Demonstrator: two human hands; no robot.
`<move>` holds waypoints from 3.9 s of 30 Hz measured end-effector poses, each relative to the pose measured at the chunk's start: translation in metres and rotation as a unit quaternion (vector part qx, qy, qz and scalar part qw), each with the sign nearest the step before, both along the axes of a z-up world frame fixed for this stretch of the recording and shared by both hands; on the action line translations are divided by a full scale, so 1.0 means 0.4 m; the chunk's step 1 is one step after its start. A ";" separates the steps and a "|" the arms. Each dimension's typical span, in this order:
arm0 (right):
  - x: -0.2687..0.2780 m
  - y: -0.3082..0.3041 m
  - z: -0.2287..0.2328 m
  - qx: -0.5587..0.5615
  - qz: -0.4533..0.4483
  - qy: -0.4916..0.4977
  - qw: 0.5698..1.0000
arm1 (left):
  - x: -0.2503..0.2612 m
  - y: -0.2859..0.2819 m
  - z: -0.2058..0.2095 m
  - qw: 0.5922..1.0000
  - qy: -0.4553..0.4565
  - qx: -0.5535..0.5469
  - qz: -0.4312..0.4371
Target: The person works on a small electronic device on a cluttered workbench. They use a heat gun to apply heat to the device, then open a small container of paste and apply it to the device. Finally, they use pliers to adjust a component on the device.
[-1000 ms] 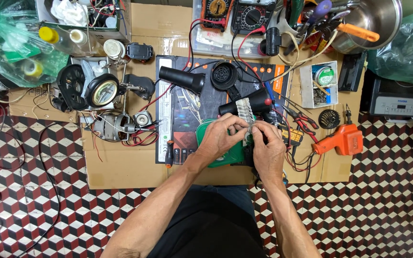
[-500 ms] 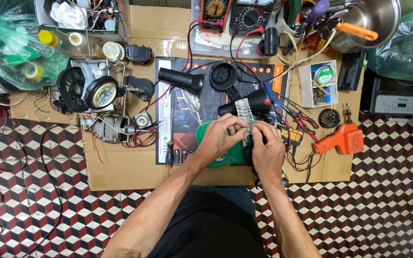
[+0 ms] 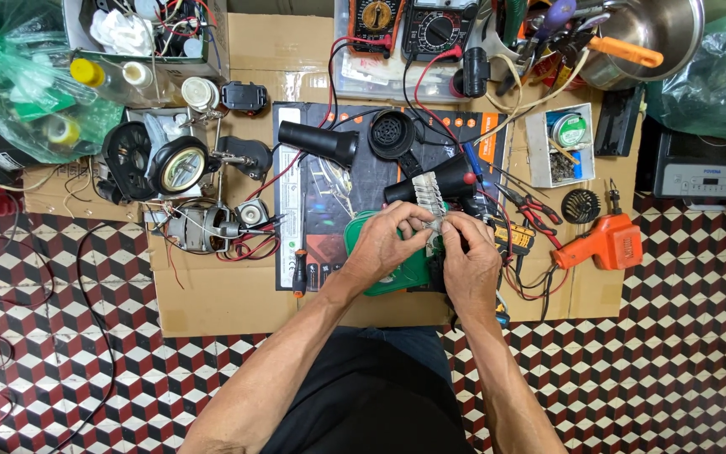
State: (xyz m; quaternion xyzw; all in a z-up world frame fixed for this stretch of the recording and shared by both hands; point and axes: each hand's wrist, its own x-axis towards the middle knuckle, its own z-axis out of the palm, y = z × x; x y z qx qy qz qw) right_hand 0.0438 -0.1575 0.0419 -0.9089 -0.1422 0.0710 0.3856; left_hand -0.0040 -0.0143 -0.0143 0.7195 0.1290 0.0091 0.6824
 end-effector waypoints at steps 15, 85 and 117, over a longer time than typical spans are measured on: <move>-0.005 -0.001 -0.021 0.026 -0.007 -0.012 1.000 | -0.015 -0.015 0.047 0.994 0.000 0.086 0.069; -0.030 0.011 0.021 0.025 -0.061 0.018 0.998 | -0.034 0.029 0.012 0.994 0.001 0.071 0.084; 0.000 0.033 0.035 -0.087 0.119 -0.141 0.979 | 0.006 0.067 0.034 0.959 -0.129 0.247 -0.053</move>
